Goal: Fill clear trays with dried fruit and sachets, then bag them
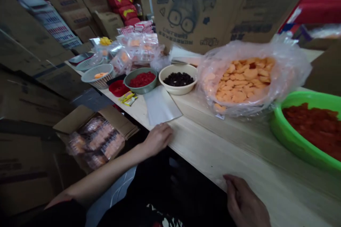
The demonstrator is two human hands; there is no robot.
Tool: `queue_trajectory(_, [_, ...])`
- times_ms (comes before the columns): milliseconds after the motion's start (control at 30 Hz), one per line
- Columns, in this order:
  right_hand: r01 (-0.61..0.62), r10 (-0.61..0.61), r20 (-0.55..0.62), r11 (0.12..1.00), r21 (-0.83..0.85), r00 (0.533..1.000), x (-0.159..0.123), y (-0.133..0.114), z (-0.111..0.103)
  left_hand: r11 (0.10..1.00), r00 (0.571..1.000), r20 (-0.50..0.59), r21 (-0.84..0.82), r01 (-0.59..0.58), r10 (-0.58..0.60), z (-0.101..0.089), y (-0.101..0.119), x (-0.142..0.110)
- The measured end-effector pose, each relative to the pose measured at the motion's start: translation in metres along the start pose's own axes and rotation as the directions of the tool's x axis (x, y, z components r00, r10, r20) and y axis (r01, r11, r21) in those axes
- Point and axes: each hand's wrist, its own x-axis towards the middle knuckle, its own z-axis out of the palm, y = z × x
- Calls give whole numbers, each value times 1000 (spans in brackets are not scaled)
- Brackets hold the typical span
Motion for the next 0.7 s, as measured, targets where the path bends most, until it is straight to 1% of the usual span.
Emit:
queue_trajectory(33, [42, -45, -98, 999, -28, 994, 11, -10, 6, 996, 997, -22, 54, 70, -69, -2, -17, 9])
queue_trajectory(67, [99, -108, -171, 993, -61, 979, 21, -18, 12, 989, 993, -35, 95, 113, -110, -3, -32, 18])
queue_trajectory(100, [158, -177, -224, 983, -98, 959, 30, -23, 17, 984, 992, -31, 124, 128, -125, -5, -45, 27])
queue_trajectory(167, [239, -277, -282, 957, -162, 918, 42, -28, 27, 984, 995, 18, 153, 96, -99, -6, -64, 37])
queue_trajectory(200, [262, -303, -288, 949, -174, 908, 44, -28, 30, 985, 995, 49, 157, 76, -85, -5, -69, 37])
queue_trajectory(233, [276, -315, -284, 946, -169, 906, 44, -28, 33, 986, 994, 75, 157, 61, -73, -4, -72, 33])
queue_trajectory(333, [268, -286, -275, 958, -101, 918, 34, -28, 38, 987, 988, 103, 126, 103, -116, -3, -81, 13])
queue_trajectory(367, [254, -264, -267, 964, -74, 927, 31, -30, 37, 993, 987, 132, 91, 80, -91, -2, -86, 9])
queue_trajectory(400, [231, -235, -255, 972, -45, 938, 29, -32, 35, 997, 983, 177, 57, 47, -57, -1, -92, 8])
queue_trajectory(433, [208, -205, -230, 978, -11, 951, 29, -35, 31, 997, 978, 198, 49, 59, -68, 1, -98, 12])
queue_trajectory(467, [194, -185, -197, 981, 27, 963, 31, -37, 24, 993, 971, 212, 67, 97, -109, 4, -102, 20])
queue_trajectory(500, [186, -172, -177, 980, 65, 969, 34, -39, 15, 980, 963, 195, 104, 167, -184, 9, -102, 31])
queue_trajectory(533, [182, -163, -174, 978, 99, 971, 38, -40, 2, 980, 969, 171, 115, 159, -177, 16, -98, 42])
queue_trajectory(567, [177, -151, -194, 977, 123, 969, 42, -40, -15, 991, 988, 110, 94, 96, -107, 25, -89, 52])
queue_trajectory(600, [162, -128, -236, 978, 135, 963, 46, -38, -35, 999, 998, 55, 54, 2, -5, 36, -75, 61])
queue_trajectory(633, [132, -89, -289, 983, 132, 953, 49, -34, -58, 994, 994, 7, 12, -107, 107, 49, -58, 67])
queue_trajectory(667, [77, -34, -346, 991, 113, 937, 52, -27, -83, 979, 978, -34, -22, -204, 203, 64, -39, 72])
queue_trajectory(700, [-9, 39, -401, 997, 75, 915, 55, -16, -111, 961, 961, -52, -39, -274, 272, 79, -19, 75])
